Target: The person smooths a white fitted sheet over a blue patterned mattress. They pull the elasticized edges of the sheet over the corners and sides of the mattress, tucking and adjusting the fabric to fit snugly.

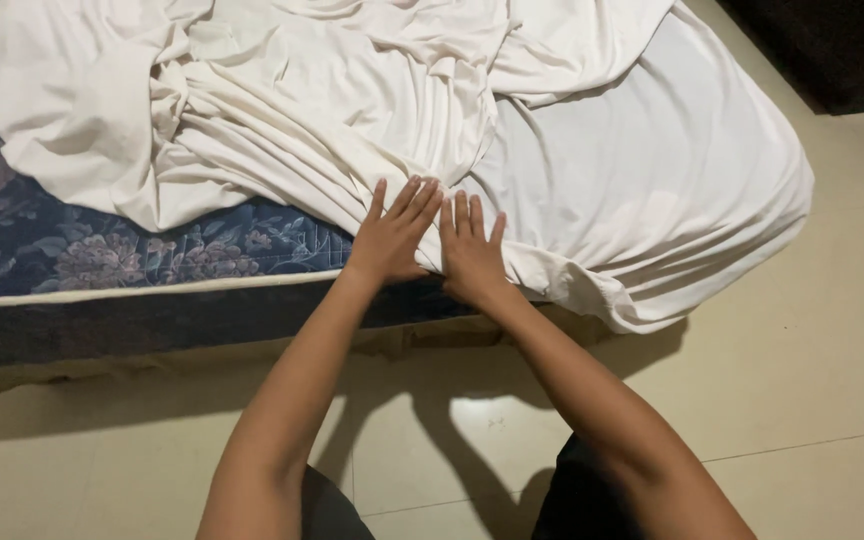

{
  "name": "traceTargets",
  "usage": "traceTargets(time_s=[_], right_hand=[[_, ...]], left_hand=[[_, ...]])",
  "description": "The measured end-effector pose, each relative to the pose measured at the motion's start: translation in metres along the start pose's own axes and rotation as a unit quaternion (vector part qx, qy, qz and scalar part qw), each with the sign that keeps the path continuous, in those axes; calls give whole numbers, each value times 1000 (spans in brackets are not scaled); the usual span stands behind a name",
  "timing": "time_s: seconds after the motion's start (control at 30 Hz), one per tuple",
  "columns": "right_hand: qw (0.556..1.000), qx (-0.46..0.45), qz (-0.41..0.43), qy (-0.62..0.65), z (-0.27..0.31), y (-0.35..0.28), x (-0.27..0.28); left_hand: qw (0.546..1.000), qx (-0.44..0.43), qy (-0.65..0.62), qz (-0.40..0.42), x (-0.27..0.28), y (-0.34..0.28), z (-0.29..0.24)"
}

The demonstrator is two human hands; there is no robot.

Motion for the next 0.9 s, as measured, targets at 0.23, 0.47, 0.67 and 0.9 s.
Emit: traceTargets(time_s=[0.23, 0.47, 0.67, 0.9], right_hand=[[999, 36, -41, 3, -6, 15, -38], [998, 57, -25, 16, -3, -1, -42], [1000, 24, -2, 19, 15, -16, 0], [998, 45, -26, 22, 26, 8, -16]], left_hand=[[998, 19, -32, 55, -18, -9, -3], [999, 12, 3, 44, -9, -25, -19], [998, -4, -30, 52, 3, -25, 6], [994, 59, -50, 72, -8, -31, 23]])
Point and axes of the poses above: each hand's wrist, its own y-axis towards the middle knuckle, its own x-axis out of the back of the hand, z = x × y, the point moved 8 cm from there along y, towards the middle knuckle, and after that the axes turned 11 degrees about -x, right-handed, at the moved point
